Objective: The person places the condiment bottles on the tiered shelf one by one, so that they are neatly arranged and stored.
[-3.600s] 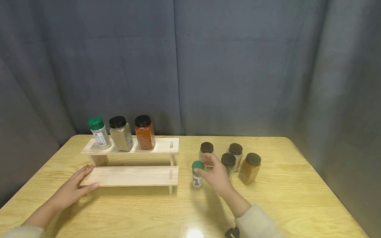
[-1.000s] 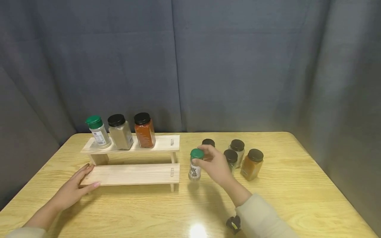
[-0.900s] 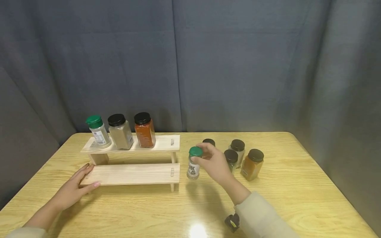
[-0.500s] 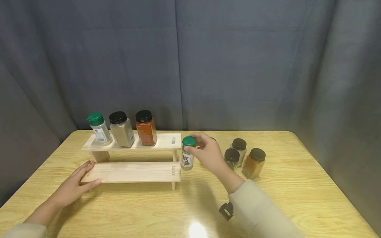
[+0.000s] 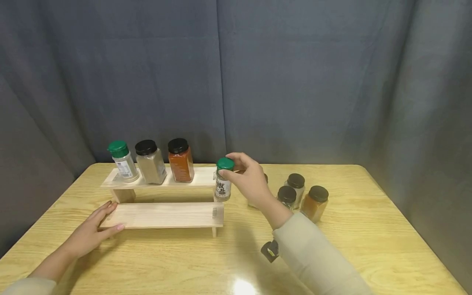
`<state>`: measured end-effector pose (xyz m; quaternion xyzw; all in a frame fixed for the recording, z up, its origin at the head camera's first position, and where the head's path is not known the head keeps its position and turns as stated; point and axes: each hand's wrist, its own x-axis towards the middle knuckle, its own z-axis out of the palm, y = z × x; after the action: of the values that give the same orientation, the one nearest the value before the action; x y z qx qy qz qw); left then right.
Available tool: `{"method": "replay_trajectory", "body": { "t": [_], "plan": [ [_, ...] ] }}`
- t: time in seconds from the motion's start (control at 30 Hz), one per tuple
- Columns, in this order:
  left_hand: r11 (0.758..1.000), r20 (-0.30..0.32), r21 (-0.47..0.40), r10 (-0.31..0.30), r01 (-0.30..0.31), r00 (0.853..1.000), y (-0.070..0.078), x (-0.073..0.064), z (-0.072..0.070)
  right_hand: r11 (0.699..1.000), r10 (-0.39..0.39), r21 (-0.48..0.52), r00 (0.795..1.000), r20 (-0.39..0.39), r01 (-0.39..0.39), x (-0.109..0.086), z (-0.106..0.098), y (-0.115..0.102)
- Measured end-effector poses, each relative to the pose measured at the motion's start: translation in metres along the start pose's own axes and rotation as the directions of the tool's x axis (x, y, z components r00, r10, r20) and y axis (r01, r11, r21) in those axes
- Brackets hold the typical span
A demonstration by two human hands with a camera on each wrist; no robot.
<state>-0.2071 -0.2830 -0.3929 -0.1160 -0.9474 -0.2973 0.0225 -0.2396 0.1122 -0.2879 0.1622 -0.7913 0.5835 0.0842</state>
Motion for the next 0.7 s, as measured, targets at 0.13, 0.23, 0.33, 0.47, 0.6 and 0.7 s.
{"method": "replay_trajectory", "body": {
  "t": [0.13, 0.23, 0.33, 0.47, 0.6, 0.7],
  "plan": [
    [1.0, 0.001, 0.01, 0.001, -0.001, 1.0, 0.001, -0.001, 0.0, 1.0, -0.002, 0.01, 1.0, -0.004, 0.002, 0.006, 0.004, -0.005],
    [1.0, -0.003, 0.013, 0.002, -0.002, 1.0, 0.0, -0.001, 0.0, 1.0, 0.0, 0.011, 1.0, -0.009, 0.0, 0.012, 0.008, -0.008],
    [1.0, -0.006, 0.004, -0.003, 0.003, 1.0, 0.0, -0.001, 0.0, 1.0, 0.015, 0.011, 1.0, -0.013, -0.015, 0.018, 0.012, -0.009],
    [1.0, -0.001, -0.008, -0.013, 0.013, 1.0, -0.002, 0.0, 0.001, 1.0, 0.029, -0.004, 0.999, -0.012, -0.029, 0.025, 0.016, -0.008],
    [1.0, 0.01, -0.015, -0.02, 0.02, 1.0, -0.001, 0.001, 0.001, 1.0, 0.029, 0.004, 1.0, -0.002, -0.029, 0.032, 0.019, -0.007],
    [1.0, 0.015, -0.021, -0.021, 0.021, 1.0, 0.001, 0.0, 0.0, 0.999, 0.016, 0.035, 1.0, 0.009, -0.016, 0.038, 0.023, -0.003]
  ]
}}
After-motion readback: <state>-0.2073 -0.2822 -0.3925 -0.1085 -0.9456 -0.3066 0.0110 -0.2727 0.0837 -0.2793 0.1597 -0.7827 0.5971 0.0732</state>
